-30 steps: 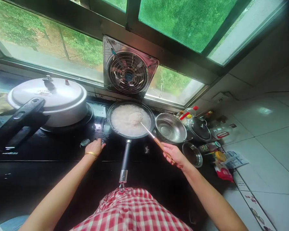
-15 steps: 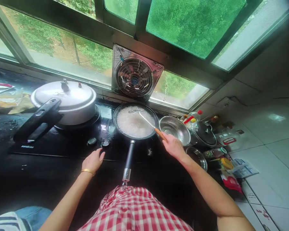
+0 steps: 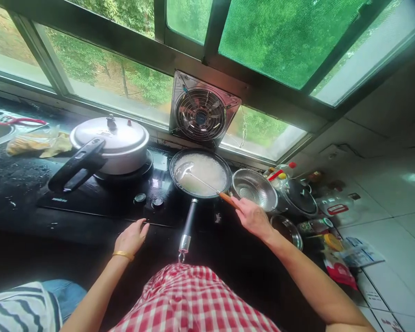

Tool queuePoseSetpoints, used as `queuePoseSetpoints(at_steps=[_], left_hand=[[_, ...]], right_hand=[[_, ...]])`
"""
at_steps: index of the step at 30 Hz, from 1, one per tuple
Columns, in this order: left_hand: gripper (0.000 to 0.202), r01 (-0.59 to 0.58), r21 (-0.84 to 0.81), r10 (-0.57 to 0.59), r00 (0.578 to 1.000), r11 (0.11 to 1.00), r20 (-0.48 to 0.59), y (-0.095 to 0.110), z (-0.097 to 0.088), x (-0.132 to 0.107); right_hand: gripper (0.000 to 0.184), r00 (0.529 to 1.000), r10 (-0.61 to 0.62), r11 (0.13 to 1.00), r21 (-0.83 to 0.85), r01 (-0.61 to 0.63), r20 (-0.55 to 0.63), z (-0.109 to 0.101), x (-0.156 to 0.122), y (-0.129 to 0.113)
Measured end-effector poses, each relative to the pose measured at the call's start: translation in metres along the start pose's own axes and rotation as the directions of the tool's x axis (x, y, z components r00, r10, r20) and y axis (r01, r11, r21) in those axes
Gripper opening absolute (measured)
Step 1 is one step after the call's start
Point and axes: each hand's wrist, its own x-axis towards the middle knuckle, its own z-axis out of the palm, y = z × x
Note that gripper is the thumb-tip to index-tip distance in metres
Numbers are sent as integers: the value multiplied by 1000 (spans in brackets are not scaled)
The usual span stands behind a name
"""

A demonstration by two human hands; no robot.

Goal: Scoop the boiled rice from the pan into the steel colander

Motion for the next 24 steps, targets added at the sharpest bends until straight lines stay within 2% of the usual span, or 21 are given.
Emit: queuePoseSetpoints(at_steps=[9,17,24], left_hand=[[46,37,-11,-37,999,999,18,0,-1,-10],[48,51,8,-51,999,999,20,-1,6,-14],[49,57,14,-58,997,998,49,4,6,-16]], right_hand=[[44,992,-98,995,1,98,-76,16,-24,19],[41,965,-191,981,-61,183,-178,23,-45,55],[42,971,-174,981,-110,157,-166,35,-59,81]])
